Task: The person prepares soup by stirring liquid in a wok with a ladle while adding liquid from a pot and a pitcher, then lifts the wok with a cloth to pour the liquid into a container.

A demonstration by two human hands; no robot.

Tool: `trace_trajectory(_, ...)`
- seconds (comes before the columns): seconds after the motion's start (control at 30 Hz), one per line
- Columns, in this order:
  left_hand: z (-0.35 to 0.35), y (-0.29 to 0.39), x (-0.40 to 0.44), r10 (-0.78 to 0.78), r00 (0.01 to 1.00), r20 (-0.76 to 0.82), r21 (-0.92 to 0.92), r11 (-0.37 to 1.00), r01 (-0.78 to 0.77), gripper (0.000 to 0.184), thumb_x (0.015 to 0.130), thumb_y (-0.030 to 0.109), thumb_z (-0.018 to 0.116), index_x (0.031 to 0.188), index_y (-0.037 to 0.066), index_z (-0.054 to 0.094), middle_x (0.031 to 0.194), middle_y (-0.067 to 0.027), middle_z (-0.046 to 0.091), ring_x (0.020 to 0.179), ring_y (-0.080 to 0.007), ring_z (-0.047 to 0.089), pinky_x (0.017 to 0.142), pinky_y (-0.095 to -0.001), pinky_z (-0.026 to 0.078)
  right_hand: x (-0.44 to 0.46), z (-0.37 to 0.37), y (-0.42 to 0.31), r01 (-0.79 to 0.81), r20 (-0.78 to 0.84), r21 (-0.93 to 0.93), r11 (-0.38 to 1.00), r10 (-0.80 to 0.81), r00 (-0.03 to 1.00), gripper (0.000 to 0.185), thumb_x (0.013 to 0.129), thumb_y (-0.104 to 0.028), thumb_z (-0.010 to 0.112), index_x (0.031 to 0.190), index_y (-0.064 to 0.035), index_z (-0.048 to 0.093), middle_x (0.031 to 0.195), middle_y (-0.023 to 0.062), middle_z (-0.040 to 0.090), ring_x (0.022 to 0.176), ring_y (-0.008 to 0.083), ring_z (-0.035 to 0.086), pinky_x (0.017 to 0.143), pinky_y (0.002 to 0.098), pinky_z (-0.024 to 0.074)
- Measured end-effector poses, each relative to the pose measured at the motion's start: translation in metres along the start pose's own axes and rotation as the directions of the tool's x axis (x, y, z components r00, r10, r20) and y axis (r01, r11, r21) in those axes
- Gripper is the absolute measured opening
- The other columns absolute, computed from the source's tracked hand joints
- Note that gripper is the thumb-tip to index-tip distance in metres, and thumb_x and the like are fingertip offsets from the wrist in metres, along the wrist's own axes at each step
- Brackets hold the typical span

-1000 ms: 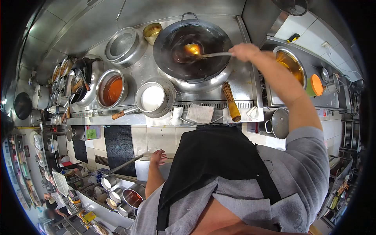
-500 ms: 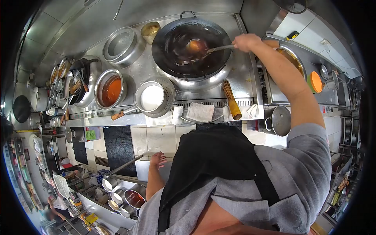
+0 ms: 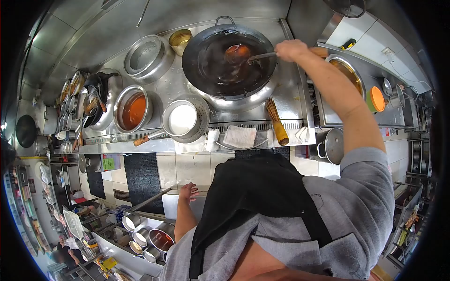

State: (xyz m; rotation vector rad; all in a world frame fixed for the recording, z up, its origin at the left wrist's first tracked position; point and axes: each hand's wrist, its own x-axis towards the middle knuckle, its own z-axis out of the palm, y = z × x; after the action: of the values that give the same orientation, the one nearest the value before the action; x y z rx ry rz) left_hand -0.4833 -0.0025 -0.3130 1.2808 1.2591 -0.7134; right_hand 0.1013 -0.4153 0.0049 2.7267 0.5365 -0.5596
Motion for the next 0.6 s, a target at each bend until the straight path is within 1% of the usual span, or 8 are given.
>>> trace_trajectory(0.1, 0.005, -0.004, 0.003, -0.008, 1.0, 0.016, -0.012, 1.0, 0.009, 0.041, 0.1, 0.047, 0.05, 0.125, 0.015, 0.061, 0.124, -0.0092, 0.066, 0.094, -0.0246, 0.068, 0.084, -0.0527, 0.046, -0.006, 0.025, -0.053, 0.005, -0.008, 0.046, 0.999, -0.004, 1.0, 0.037, 0.095, -0.017, 0.053, 0.129, -0.0232, 0.066, 0.132, 0.0114, 0.065, 0.117, 0.0329, 0.064, 0.098, 0.047, 0.0523)
trace_trajectory(0.17, 0.005, -0.008, 0.008, -0.009, 0.998, 0.057, 0.014, 1.0, 0.008, 0.04, 0.1, 0.046, 0.051, 0.124, 0.015, 0.061, 0.124, -0.0099, 0.066, 0.094, -0.0251, 0.068, 0.085, -0.0532, 0.046, -0.017, 0.055, -0.067, 0.053, -0.072, 0.268, 0.962, -0.035, 0.997, 0.036, 0.098, -0.022, 0.051, 0.131, -0.0245, 0.064, 0.132, 0.0125, 0.064, 0.12, 0.0333, 0.062, 0.1, 0.0474, 0.0505)
trace_trajectory(0.2, 0.006, -0.008, 0.007, -0.02, 0.998, 0.059, 0.003, 1.0, 0.02, 0.04, 0.101, 0.046, 0.051, 0.124, 0.015, 0.061, 0.124, -0.0105, 0.066, 0.095, -0.0261, 0.069, 0.086, -0.0542, 0.046, -0.024, 0.062, -0.062, 0.072, -0.086, 0.288, 0.955, -0.049, 0.995, 0.036, 0.101, -0.027, 0.05, 0.134, -0.0258, 0.062, 0.133, 0.0123, 0.064, 0.123, 0.0325, 0.061, 0.103, 0.0473, 0.0483)
trace_trajectory(0.33, 0.0, -0.007, 0.001, -0.014, 0.999, 0.032, -0.008, 1.0, 0.014, 0.041, 0.101, 0.046, 0.051, 0.125, 0.015, 0.061, 0.125, -0.0112, 0.065, 0.097, -0.0272, 0.069, 0.088, -0.0551, 0.046, -0.024, 0.024, 0.0, 0.107, -0.007, 0.166, 0.98, -0.108, 0.994, 0.034, 0.102, -0.029, 0.049, 0.133, -0.0247, 0.063, 0.133, 0.0119, 0.064, 0.125, 0.0312, 0.059, 0.105, 0.0467, 0.0464)
trace_trajectory(0.4, -0.004, -0.007, -0.003, -0.01, 1.0, 0.009, -0.015, 1.0, 0.01, 0.04, 0.102, 0.046, 0.05, 0.125, 0.015, 0.06, 0.125, -0.0116, 0.065, 0.098, -0.0275, 0.069, 0.088, -0.0551, 0.046, -0.018, 0.007, 0.016, 0.095, -0.027, 0.055, 0.994, -0.094, 0.995, 0.037, 0.102, -0.028, 0.049, 0.137, -0.0233, 0.059, 0.128, 0.0136, 0.066, 0.12, 0.0345, 0.062, 0.101, 0.0473, 0.0495)
trace_trajectory(0.5, -0.001, -0.006, -0.004, -0.014, 1.0, 0.014, -0.027, 1.0, 0.014, 0.04, 0.102, 0.046, 0.049, 0.125, 0.015, 0.06, 0.126, -0.0119, 0.065, 0.097, -0.0274, 0.069, 0.088, -0.054, 0.047, -0.009, 0.012, -0.027, -0.003, 0.059, -0.008, 1.0, 0.003, 0.998, 0.034, 0.1, -0.026, 0.051, 0.132, -0.0213, 0.062, 0.125, 0.0133, 0.068, 0.115, 0.0355, 0.064, 0.097, 0.048, 0.0516)
trace_trajectory(0.57, -0.004, -0.019, 0.022, -0.007, 0.998, 0.057, -0.011, 1.0, 0.007, 0.04, 0.102, 0.045, 0.049, 0.125, 0.015, 0.06, 0.126, -0.0118, 0.065, 0.097, -0.0271, 0.069, 0.088, -0.0536, 0.047, -0.002, 0.056, -0.053, 0.048, -0.06, 0.153, 0.987, -0.039, 0.997, 0.039, 0.093, -0.018, 0.056, 0.13, -0.0207, 0.065, 0.128, 0.0119, 0.067, 0.115, 0.0337, 0.066, 0.096, 0.0473, 0.0527)
trace_trajectory(0.6, -0.007, -0.023, 0.032, 0.0, 0.995, 0.103, 0.003, 1.0, -0.001, 0.039, 0.102, 0.045, 0.048, 0.126, 0.015, 0.06, 0.126, -0.0117, 0.065, 0.096, -0.0268, 0.069, 0.087, -0.0533, 0.047, -0.021, 0.058, -0.064, 0.028, -0.039, 0.284, 0.959, -0.018, 0.999, 0.037, 0.096, -0.022, 0.054, 0.132, -0.0208, 0.063, 0.13, 0.0116, 0.065, 0.118, 0.0338, 0.064, 0.098, 0.047, 0.0515)
